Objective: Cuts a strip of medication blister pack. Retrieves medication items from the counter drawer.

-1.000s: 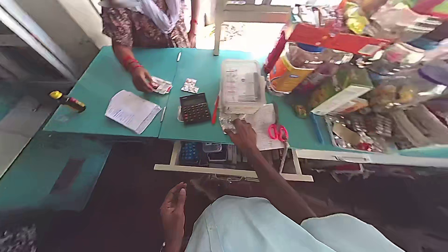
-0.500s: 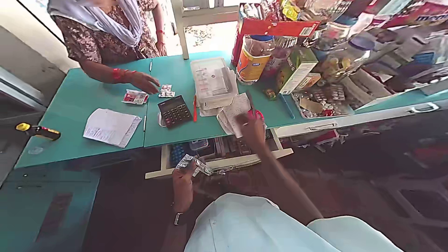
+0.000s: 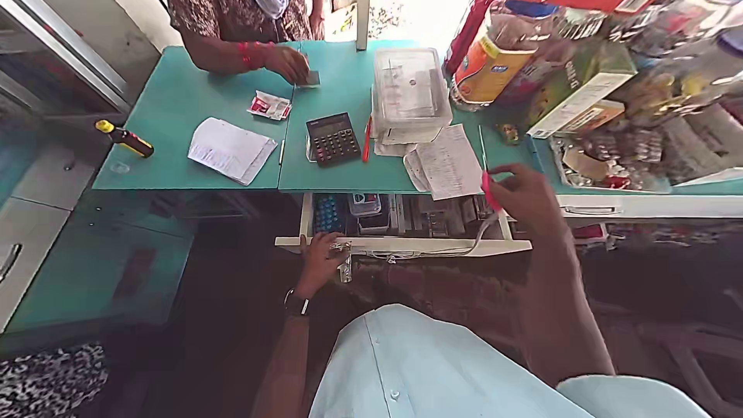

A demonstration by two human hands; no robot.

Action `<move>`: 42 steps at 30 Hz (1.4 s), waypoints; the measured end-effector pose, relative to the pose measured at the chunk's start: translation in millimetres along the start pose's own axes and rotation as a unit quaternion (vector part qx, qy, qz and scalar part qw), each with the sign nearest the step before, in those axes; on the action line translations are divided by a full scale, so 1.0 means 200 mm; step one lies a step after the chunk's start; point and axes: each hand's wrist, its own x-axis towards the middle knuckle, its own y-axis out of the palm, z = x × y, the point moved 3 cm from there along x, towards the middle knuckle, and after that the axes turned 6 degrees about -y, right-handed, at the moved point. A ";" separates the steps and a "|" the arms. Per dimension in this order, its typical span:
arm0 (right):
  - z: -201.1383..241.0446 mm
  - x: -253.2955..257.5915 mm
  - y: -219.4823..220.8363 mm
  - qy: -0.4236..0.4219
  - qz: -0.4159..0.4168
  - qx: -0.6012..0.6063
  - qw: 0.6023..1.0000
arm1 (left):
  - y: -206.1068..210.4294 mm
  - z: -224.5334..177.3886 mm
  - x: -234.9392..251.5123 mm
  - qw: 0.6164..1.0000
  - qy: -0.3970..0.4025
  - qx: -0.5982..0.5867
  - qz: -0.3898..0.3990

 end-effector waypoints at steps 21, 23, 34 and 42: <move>-0.36 -0.68 0.55 -0.118 0.278 -0.015 0.953 | 0.07 0.15 -0.83 0.996 -0.043 -0.058 0.053; -0.38 -0.74 0.59 -0.083 0.332 -0.050 0.938 | 0.08 0.14 -0.91 0.995 -0.065 -0.053 0.056; 0.17 -1.03 0.59 -0.156 0.445 0.437 0.766 | 0.34 -0.34 -0.98 0.867 -0.075 -0.479 -0.112; 0.07 -0.85 0.65 0.156 0.327 0.600 0.713 | 0.56 -0.18 -1.01 0.953 0.003 -0.119 -0.277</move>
